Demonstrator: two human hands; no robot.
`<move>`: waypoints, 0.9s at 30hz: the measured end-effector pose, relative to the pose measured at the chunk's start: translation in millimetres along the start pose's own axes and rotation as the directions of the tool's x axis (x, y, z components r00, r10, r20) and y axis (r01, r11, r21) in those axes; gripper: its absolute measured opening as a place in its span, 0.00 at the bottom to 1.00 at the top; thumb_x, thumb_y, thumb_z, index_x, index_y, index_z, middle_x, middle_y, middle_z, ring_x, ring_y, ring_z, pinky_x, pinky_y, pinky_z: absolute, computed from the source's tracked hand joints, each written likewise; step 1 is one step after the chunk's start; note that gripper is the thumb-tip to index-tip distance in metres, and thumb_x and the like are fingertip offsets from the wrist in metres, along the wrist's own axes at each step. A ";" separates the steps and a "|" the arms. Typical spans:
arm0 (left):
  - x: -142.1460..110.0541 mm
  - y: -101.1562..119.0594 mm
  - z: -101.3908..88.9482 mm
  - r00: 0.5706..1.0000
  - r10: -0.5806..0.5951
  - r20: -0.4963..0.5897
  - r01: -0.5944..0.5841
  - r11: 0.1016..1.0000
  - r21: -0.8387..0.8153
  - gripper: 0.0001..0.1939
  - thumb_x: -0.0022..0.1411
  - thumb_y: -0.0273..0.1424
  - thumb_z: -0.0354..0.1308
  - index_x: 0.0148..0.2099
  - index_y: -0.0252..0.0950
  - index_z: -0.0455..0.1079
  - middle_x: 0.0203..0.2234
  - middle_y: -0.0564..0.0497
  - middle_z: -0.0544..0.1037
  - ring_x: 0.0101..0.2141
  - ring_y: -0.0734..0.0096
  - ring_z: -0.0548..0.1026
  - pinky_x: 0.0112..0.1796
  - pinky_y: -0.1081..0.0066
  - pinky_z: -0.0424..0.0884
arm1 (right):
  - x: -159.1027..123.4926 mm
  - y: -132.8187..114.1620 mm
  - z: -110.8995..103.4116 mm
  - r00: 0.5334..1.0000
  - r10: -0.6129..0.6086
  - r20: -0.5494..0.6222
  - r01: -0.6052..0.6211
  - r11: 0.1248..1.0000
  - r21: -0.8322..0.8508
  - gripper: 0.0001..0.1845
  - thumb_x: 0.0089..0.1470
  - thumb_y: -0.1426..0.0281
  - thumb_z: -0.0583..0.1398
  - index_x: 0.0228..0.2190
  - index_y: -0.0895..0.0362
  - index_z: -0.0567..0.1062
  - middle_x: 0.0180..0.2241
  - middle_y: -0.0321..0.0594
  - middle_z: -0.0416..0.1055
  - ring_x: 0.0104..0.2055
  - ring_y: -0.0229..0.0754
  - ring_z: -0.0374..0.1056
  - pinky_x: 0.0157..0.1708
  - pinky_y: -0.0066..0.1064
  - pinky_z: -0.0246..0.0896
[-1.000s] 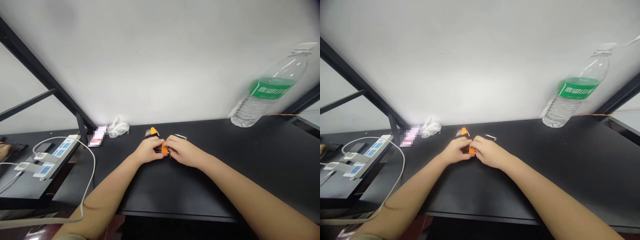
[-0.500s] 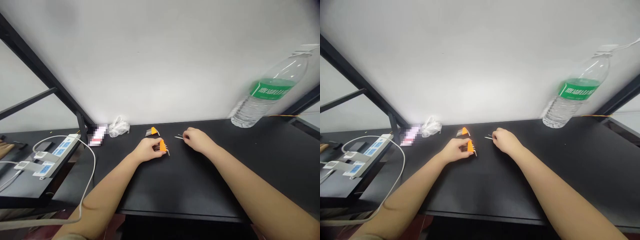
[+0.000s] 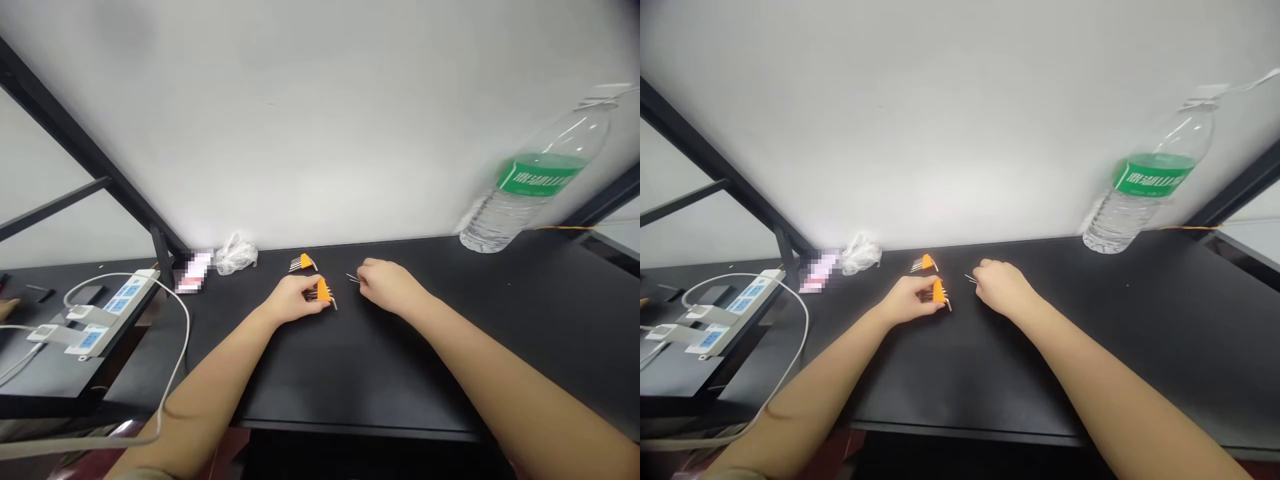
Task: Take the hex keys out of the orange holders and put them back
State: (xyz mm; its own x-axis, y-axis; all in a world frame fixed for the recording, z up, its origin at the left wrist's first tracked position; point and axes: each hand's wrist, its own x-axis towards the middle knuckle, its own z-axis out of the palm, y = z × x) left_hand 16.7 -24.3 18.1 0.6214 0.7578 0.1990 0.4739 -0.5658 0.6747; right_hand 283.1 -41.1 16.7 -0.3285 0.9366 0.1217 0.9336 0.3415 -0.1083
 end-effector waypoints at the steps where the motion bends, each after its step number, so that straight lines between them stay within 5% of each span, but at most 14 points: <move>1: -0.2 -0.5 0.0 1.000 0.002 0.004 -0.002 1.000 0.003 0.13 0.56 0.38 0.67 0.41 0.38 0.75 0.28 0.54 0.76 0.27 0.74 0.71 0.32 0.74 0.70 | -0.6 -2.1 -1.1 0.999 -0.032 -0.009 0.032 0.999 0.041 0.07 0.56 0.75 0.57 0.28 0.55 0.73 0.33 0.42 0.72 0.32 0.41 0.67 0.31 0.32 0.53; 6: -0.4 -1.8 0.1 1.000 0.000 0.021 -0.001 1.000 0.030 0.12 0.57 0.38 0.65 0.42 0.38 0.74 0.26 0.57 0.72 0.26 0.76 0.67 0.32 0.76 0.68 | -4.4 -13.3 -4.8 0.975 -0.218 -0.042 0.222 0.942 0.252 0.07 0.56 0.77 0.57 0.30 0.54 0.70 0.31 0.35 0.71 0.30 0.38 0.64 0.32 0.29 0.54; 12: 0.2 -3.4 2.4 1.000 0.005 0.015 -0.006 0.999 0.048 0.14 0.57 0.38 0.65 0.45 0.39 0.75 0.26 0.57 0.71 0.26 0.76 0.66 0.32 0.75 0.67 | -5.5 -16.6 -3.1 0.963 -0.256 -0.090 0.271 0.919 0.287 0.08 0.59 0.77 0.56 0.33 0.54 0.72 0.34 0.38 0.71 0.33 0.39 0.66 0.34 0.29 0.57; 20: -0.4 -5.7 2.0 0.999 0.008 0.036 -0.009 1.000 0.026 0.16 0.58 0.38 0.65 0.47 0.38 0.75 0.27 0.56 0.72 0.28 0.75 0.68 0.33 0.75 0.67 | -7.7 -16.9 -4.7 0.957 -0.274 -0.094 0.288 0.937 0.199 0.09 0.62 0.76 0.55 0.35 0.55 0.74 0.35 0.40 0.70 0.31 0.38 0.63 0.31 0.30 0.54; 27: -1.4 -1.8 0.8 0.998 0.006 0.057 -0.007 1.000 0.013 0.10 0.58 0.37 0.65 0.36 0.37 0.70 0.26 0.57 0.70 0.27 0.76 0.67 0.31 0.76 0.66 | -14.2 -23.4 -12.4 0.948 -0.300 -0.108 0.311 0.945 0.102 0.13 0.61 0.78 0.53 0.38 0.54 0.77 0.39 0.42 0.70 0.33 0.40 0.61 0.30 0.31 0.51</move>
State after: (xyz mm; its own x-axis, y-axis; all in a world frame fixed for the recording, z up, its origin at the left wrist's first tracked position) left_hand 15.5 -24.6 16.0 0.6588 0.7347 0.1620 0.4777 -0.5749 0.6643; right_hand 267.7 -63.3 29.7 -0.5761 0.7767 0.2548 0.7653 0.6220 -0.1656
